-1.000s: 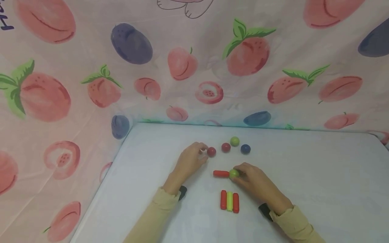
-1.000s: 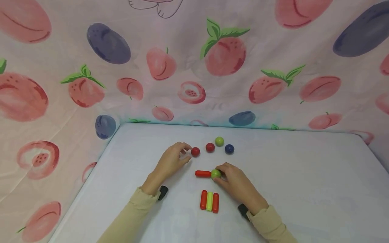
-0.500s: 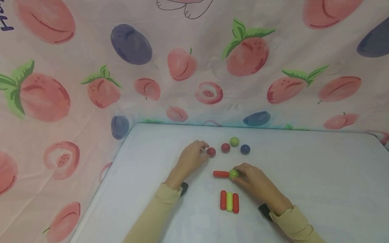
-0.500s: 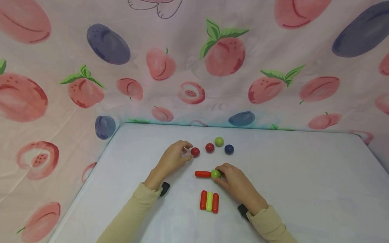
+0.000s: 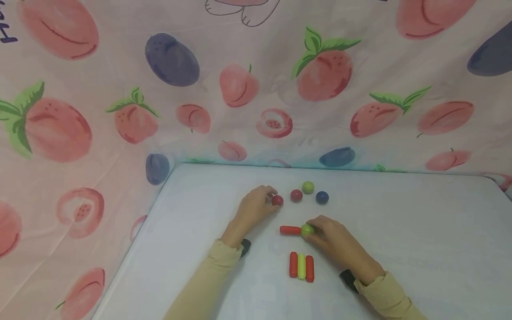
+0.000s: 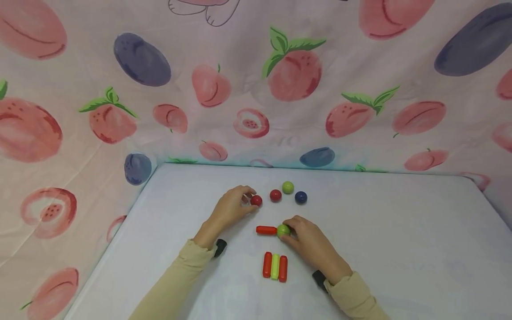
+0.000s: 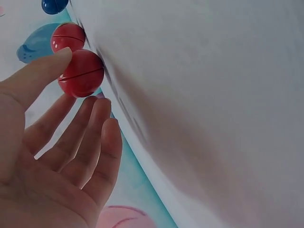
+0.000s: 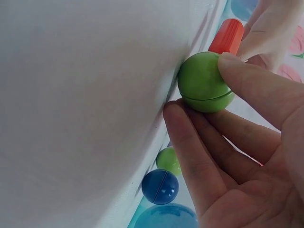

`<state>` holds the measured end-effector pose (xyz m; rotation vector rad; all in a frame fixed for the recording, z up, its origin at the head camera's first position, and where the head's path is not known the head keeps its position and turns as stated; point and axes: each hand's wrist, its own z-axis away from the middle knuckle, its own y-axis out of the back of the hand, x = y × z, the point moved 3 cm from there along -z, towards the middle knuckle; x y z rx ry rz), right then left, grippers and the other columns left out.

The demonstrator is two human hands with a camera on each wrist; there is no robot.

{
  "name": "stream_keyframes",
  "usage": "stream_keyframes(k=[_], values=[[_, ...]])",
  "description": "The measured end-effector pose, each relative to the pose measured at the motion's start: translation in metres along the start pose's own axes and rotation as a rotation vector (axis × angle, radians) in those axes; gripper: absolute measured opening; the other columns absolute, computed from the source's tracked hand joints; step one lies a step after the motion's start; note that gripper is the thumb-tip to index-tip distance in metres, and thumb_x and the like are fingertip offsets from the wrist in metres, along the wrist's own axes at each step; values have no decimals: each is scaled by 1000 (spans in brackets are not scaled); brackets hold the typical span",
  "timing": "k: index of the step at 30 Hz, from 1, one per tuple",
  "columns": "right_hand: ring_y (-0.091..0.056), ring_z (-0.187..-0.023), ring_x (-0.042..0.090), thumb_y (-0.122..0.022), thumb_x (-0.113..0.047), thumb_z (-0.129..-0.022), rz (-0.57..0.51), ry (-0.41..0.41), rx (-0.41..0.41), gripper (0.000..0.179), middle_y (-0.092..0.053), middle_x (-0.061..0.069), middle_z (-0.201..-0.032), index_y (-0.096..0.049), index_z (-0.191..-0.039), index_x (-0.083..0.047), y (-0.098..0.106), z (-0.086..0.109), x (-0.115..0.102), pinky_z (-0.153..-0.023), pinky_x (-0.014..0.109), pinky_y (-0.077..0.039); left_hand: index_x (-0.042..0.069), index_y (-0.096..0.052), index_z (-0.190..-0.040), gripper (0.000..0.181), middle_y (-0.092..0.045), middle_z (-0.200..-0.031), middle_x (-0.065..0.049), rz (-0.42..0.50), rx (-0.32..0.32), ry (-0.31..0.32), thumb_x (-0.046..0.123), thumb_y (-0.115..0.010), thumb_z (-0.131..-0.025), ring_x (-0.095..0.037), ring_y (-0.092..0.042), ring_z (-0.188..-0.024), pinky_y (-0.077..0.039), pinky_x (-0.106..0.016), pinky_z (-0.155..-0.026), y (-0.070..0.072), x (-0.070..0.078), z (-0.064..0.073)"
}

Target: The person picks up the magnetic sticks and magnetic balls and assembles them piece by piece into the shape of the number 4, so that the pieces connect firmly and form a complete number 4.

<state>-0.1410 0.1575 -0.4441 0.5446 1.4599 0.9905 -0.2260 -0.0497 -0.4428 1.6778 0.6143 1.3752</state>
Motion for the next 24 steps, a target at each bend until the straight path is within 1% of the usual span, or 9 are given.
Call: stream_keyframes(k=[9,14,19,24], values=[[-64,-99,19,-78,-22,-86,8,-18,-13,34,-69,0,-103,-69,-117,-9,0,-1,-1,-93,43,-55,15,-68,-117,31,-68,-102,-1,-5,-2,2,24,-76,-88,-16,-63,-94,-54,-29,-83,0,2,0],[-64,-99,19,-78,-22,-86,8,-17,-14,34,-69,0,-103,-70,-116,-9,0,-1,0,-93,43,-55,14,-68,-116,30,-69,-102,0,7,-3,1,24,-76,-88,-15,-63,-94,-54,-29,-83,-1,0,0],[-64,-100,20,-77,-23,-86,0,-3,-9,34,-69,0,-103,-70,-116,-8,0,-2,0,-93,44,-55,13,-68,-116,30,-69,-101,-1,11,4,-5,23,-75,-89,-16,-63,-92,-54,-30,-82,1,0,2],[-64,-100,20,-77,-23,-86,1,-5,-6,34,-69,0,-102,-70,-116,-8,0,-2,-1,-94,44,-54,12,-69,-116,30,-69,-100,-2,6,-6,-2,24,-75,-89,-17,-63,-92,-54,-31,-82,4,1,4]])
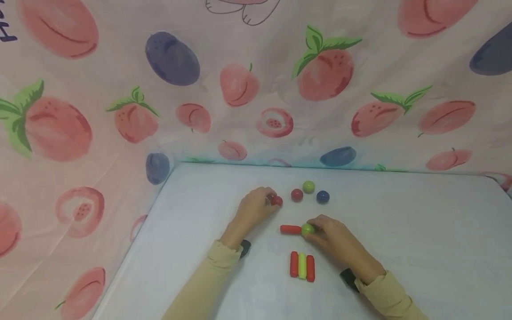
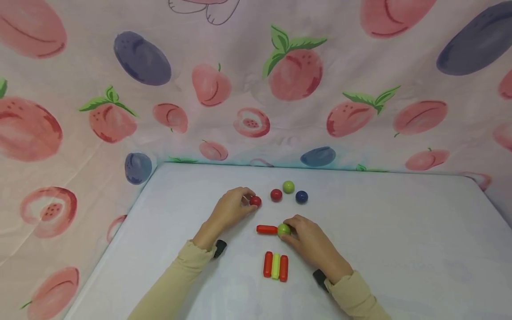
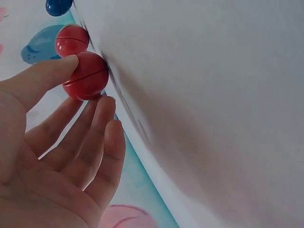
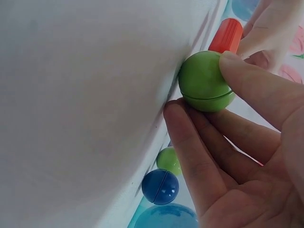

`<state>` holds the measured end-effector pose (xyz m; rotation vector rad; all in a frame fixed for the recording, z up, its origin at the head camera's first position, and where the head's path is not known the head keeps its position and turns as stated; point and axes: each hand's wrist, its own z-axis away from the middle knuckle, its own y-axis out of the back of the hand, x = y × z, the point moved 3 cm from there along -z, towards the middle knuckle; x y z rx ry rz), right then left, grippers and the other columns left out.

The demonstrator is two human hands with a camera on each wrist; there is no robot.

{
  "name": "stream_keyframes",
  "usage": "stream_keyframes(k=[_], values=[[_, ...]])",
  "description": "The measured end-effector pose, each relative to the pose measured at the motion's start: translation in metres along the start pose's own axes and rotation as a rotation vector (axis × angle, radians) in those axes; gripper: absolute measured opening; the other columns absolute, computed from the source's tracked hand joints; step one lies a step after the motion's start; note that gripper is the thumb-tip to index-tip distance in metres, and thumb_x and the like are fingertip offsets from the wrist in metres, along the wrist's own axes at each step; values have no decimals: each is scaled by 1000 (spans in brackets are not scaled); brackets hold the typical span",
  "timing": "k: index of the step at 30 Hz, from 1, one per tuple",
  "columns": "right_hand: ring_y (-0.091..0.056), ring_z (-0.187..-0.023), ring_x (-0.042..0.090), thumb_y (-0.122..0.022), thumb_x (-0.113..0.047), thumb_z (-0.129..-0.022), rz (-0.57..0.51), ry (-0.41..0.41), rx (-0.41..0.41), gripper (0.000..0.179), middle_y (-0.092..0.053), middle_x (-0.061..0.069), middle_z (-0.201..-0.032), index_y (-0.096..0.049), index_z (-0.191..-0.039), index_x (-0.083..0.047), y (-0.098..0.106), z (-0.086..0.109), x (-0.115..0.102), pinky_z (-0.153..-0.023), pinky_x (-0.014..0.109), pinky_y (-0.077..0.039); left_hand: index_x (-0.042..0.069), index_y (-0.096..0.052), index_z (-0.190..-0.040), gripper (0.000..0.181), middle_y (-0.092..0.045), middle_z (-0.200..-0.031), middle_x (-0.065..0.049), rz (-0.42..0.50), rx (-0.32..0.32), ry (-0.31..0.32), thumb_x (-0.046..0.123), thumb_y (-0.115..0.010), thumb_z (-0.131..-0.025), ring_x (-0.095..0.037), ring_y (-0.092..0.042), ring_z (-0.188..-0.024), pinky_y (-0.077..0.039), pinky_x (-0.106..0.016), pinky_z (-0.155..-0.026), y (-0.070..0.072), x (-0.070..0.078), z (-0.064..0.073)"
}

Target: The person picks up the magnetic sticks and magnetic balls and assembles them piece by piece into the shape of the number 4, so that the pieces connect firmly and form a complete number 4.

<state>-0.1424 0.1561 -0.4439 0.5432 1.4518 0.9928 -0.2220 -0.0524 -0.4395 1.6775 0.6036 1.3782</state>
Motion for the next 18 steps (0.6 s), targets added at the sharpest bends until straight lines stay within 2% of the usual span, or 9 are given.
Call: stream_keyframes(k=[7,18], values=[[-64,-99,19,-77,-24,-86,7,-18,-5,35,-69,0,-103,-70,-117,-9,-1,-1,-1,-94,43,-54,13,-68,-114,29,-69,-99,-2,0,-3,6,28,-74,-90,-16,-64,-91,-54,-31,-82,2,-5,7],[-63,-98,18,-77,-24,-86,8,4,8,33,-69,-1,-101,-70,-115,-9,0,1,-1,-93,44,-55,15,-68,-115,32,-69,-99,1,-14,-24,21,31,-75,-89,-15,-63,-90,-56,-30,-83,6,-10,22]])
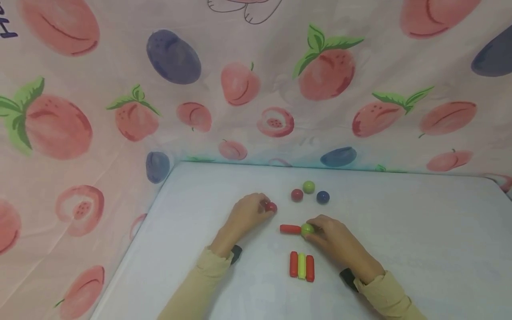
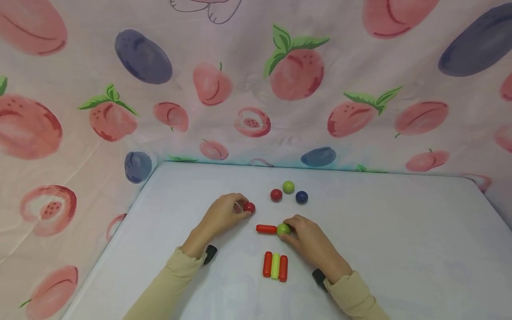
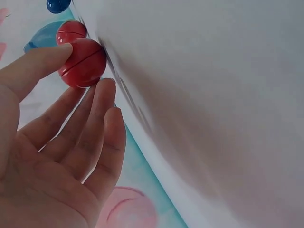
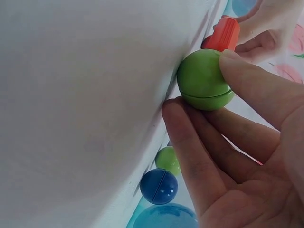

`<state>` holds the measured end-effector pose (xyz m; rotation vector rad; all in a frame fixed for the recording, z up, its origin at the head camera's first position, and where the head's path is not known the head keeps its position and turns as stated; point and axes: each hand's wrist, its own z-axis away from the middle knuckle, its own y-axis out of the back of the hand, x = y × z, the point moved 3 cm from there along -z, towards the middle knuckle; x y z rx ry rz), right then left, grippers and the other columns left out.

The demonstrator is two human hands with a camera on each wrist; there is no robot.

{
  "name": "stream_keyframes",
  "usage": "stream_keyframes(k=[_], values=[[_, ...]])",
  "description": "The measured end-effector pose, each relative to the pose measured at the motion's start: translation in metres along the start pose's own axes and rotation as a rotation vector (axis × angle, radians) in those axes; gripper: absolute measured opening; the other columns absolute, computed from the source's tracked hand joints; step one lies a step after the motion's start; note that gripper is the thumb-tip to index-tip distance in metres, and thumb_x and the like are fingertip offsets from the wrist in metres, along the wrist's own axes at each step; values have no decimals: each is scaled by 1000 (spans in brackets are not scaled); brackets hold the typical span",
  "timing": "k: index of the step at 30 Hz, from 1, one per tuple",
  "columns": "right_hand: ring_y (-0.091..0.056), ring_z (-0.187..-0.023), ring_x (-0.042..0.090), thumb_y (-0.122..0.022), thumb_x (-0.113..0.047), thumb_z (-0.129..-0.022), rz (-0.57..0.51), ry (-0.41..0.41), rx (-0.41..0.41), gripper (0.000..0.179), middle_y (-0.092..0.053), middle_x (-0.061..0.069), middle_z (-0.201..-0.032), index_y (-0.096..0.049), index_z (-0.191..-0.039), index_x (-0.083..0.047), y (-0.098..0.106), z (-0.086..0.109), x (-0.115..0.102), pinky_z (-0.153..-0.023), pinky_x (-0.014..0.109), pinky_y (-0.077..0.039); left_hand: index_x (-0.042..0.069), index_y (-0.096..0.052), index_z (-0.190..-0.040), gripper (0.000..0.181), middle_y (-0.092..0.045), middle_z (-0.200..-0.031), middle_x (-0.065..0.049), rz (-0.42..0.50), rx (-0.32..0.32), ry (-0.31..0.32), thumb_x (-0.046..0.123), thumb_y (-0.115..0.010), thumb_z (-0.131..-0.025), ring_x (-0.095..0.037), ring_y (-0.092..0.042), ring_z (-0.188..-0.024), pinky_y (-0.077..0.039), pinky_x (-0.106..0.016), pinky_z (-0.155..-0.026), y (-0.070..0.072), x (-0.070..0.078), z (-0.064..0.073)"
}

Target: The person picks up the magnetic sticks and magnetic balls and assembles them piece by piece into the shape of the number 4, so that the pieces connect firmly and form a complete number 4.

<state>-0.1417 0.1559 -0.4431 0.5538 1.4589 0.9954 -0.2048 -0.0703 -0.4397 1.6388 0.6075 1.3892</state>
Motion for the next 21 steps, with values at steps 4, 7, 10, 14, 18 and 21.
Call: stream_keyframes(k=[4,7,10,14,18,21], values=[[-63,-97,18,-77,-24,-86,0,-5,-4,32,-69,-2,-101,-71,-114,-10,0,0,0,-93,44,-55,15,-68,-115,31,-69,-99,1,8,-3,3,31,-75,-89,-14,-63,-90,-56,-30,-83,2,-2,5],[-63,-97,18,-78,-23,-86,1,-9,-6,33,-69,-2,-100,-71,-114,-10,0,-1,0,-92,43,-55,14,-69,-114,30,-69,-99,1,3,-5,-2,29,-75,-89,-14,-62,-90,-56,-30,-84,3,-3,6],[-63,-97,18,-78,-24,-86,2,-11,-5,32,-69,-2,-101,-71,-114,-10,-1,-1,0,-92,43,-55,13,-69,-113,29,-69,-98,0,-6,-7,-14,28,-75,-89,-14,-61,-88,-55,-30,-83,3,-3,7],[-63,-97,18,-78,-25,-86,2,-15,-5,34,-69,-2,-101,-71,-115,-10,0,-2,1,-93,43,-55,13,-70,-113,28,-69,-97,0,-15,-5,-29,26,-76,-88,-14,-60,-87,-55,-30,-82,3,-4,8],[-63,-99,19,-77,-25,-86,6,-5,-2,35,-69,-1,-102,-70,-117,-9,0,-2,0,-94,44,-54,14,-70,-112,28,-69,-96,1,-20,-6,-26,27,-76,-88,-13,-60,-86,-55,-29,-82,2,-5,10],[-64,-100,20,-77,-25,-87,10,-4,-4,35,-69,0,-103,-69,-118,-8,0,-3,0,-94,44,-54,15,-70,-112,28,-68,-96,2,-16,-16,-14,28,-76,-88,-12,-60,-87,-55,-28,-82,2,-5,13]])
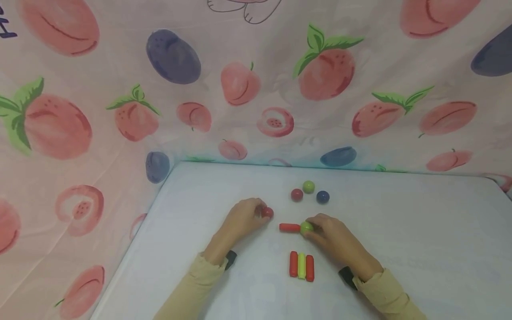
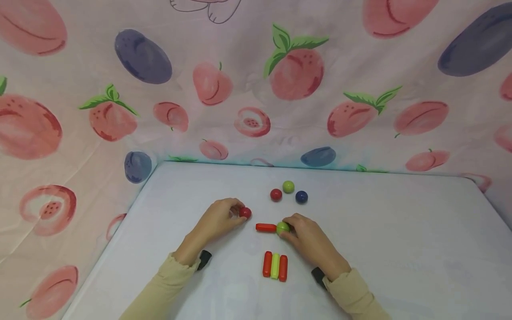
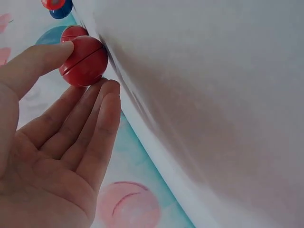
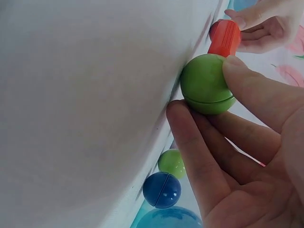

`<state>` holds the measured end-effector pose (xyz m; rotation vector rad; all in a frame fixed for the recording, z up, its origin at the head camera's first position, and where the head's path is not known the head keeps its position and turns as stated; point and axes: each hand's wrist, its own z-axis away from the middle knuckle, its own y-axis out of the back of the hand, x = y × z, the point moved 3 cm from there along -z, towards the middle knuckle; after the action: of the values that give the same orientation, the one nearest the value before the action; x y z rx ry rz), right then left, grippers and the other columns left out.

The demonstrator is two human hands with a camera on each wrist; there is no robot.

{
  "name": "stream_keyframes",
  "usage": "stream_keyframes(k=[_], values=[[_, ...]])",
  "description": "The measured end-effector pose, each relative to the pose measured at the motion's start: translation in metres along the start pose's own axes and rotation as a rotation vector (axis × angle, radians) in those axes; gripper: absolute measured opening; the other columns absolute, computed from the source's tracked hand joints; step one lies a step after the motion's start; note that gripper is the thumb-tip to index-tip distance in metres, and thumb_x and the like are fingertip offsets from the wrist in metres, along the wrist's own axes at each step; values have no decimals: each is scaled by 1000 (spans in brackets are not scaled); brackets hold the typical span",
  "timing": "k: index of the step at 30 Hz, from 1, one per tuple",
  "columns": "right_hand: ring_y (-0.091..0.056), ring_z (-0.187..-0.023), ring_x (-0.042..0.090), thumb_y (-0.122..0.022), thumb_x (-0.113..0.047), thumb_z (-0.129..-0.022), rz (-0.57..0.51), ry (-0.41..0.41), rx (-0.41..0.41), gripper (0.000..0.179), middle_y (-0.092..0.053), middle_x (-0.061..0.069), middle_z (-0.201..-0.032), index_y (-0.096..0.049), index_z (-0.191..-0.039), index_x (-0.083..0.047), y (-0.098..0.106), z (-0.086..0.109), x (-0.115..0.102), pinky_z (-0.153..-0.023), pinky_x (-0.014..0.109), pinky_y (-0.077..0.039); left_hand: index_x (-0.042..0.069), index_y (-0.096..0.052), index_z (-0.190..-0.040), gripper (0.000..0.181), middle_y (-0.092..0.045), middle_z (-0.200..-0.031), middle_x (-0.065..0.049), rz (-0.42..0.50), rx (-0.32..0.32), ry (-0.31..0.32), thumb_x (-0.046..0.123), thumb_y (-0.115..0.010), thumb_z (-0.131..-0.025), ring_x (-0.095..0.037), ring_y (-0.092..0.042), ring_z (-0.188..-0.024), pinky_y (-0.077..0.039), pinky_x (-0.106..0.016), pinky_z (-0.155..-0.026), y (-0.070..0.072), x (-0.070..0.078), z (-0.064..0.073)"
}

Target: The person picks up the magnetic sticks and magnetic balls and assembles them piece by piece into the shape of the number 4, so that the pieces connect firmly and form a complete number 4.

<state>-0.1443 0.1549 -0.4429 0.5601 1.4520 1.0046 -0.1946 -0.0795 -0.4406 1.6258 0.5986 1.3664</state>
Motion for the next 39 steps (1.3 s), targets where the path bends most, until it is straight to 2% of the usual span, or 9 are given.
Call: stream_keyframes(k=[13,22,32,39], values=[[-64,-102,21,-75,-26,-88,10,-21,-12,36,-69,1,-105,-69,-119,-9,-2,-4,-1,-94,44,-54,15,-70,-111,27,-68,-95,3,-8,-27,-9,29,-76,-88,-12,-59,-86,-55,-30,-82,3,1,13],[-62,-93,17,-75,-25,-88,12,1,5,36,-68,-1,-99,-69,-119,-9,-2,-3,-2,-91,43,-55,16,-70,-111,27,-69,-96,6,2,-42,-21,29,-76,-88,-11,-62,-89,-56,-28,-83,-1,4,19],[-63,-95,18,-74,-27,-89,16,1,11,37,-68,0,-102,-68,-121,-8,-1,-2,-2,-92,44,-55,17,-71,-110,28,-69,-95,7,-21,-45,-37,31,-77,-87,-10,-62,-89,-56,-26,-81,-6,6,21],[-63,-96,19,-74,-27,-89,11,-3,7,38,-69,0,-102,-68,-121,-8,-1,-3,-1,-92,45,-55,18,-71,-111,29,-69,-96,7,-3,-65,-38,31,-77,-86,-10,-62,-90,-55,-27,-83,-7,10,22]])
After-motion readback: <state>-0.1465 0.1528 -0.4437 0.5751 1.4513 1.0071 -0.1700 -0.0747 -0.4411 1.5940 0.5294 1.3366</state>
